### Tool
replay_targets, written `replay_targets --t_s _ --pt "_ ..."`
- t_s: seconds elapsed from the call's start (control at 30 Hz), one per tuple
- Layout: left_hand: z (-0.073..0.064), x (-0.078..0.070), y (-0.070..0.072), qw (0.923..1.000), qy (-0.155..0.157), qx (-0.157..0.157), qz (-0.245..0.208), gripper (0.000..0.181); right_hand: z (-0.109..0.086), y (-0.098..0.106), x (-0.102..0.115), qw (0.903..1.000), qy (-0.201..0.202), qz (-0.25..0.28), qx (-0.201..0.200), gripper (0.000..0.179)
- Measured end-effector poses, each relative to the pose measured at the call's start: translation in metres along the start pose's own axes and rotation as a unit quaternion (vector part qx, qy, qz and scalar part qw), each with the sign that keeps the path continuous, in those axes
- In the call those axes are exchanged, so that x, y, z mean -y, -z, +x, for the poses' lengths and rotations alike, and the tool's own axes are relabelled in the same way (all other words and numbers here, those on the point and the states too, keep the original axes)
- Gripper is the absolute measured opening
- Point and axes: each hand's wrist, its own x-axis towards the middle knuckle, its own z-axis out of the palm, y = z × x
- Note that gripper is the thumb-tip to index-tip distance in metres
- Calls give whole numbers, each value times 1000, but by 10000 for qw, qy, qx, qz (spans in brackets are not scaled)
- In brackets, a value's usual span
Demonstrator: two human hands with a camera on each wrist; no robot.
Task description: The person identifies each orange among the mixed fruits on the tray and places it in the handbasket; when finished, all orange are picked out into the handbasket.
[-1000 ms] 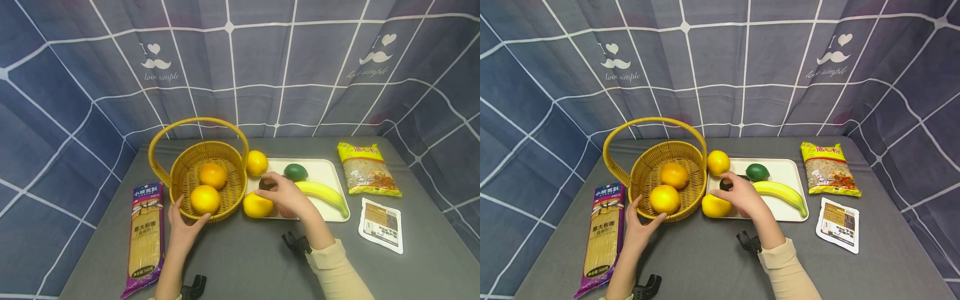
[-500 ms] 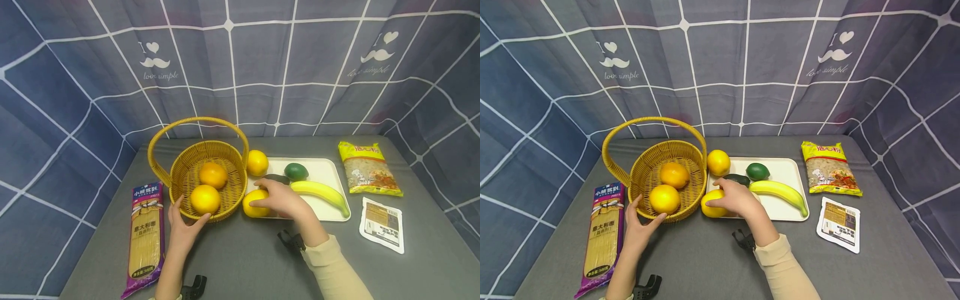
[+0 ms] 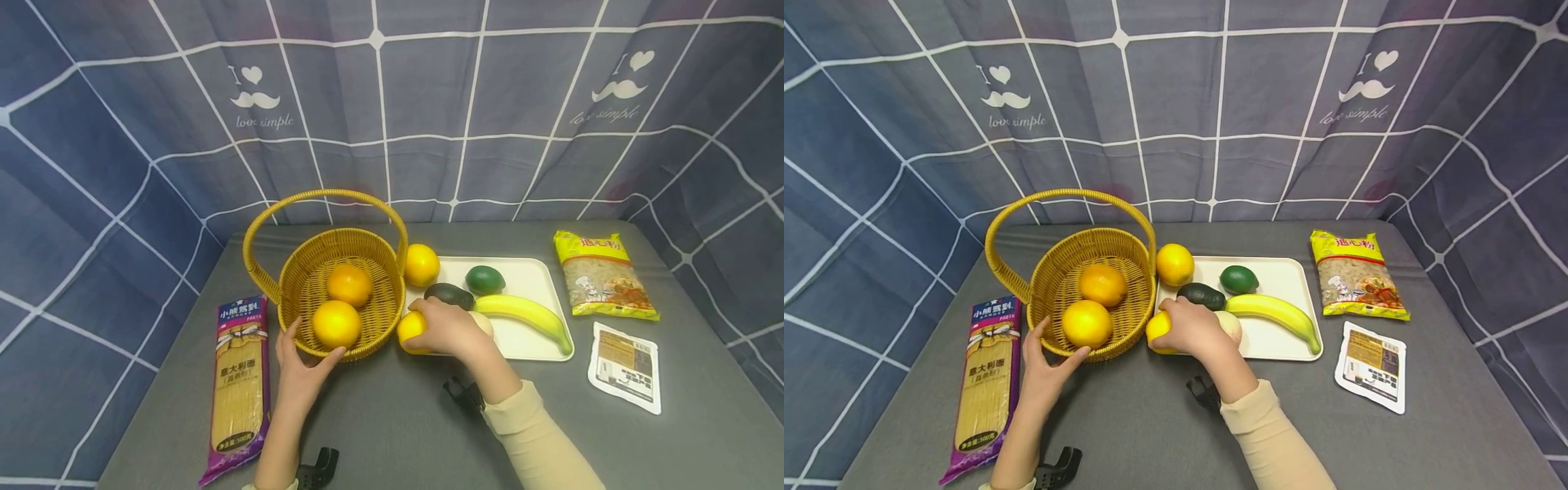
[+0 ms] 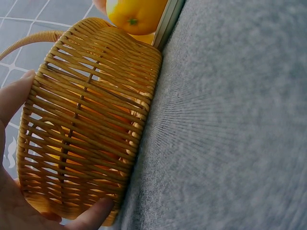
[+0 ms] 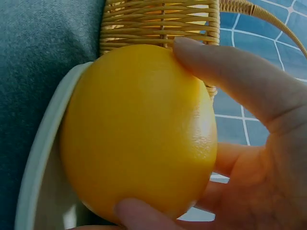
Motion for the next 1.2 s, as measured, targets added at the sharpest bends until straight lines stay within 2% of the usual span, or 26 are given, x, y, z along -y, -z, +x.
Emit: replay_targets --t_s 0.4,0.63,0.8,1.0,1.2 --pt "0 1 -1 10000 2 -9 -50 94 -2 -3 -6 9990 155 -88 -414 53" --pt "0 1 -1 10000 -34 -12 -21 94 -12 14 -5 9977 148 33 -658 57" --pt "1 1 -1 10000 -18 -30 10 93 -18 28 3 9940 365 74 -1026 59" --pt "0 0 0 10000 -32 -27 23 93 -15 35 20 9866 812 700 -1228 64" --pt "0 0 -1 10000 -48 -27 -23 93 4 23 31 9777 1097 1259 -1272 67"
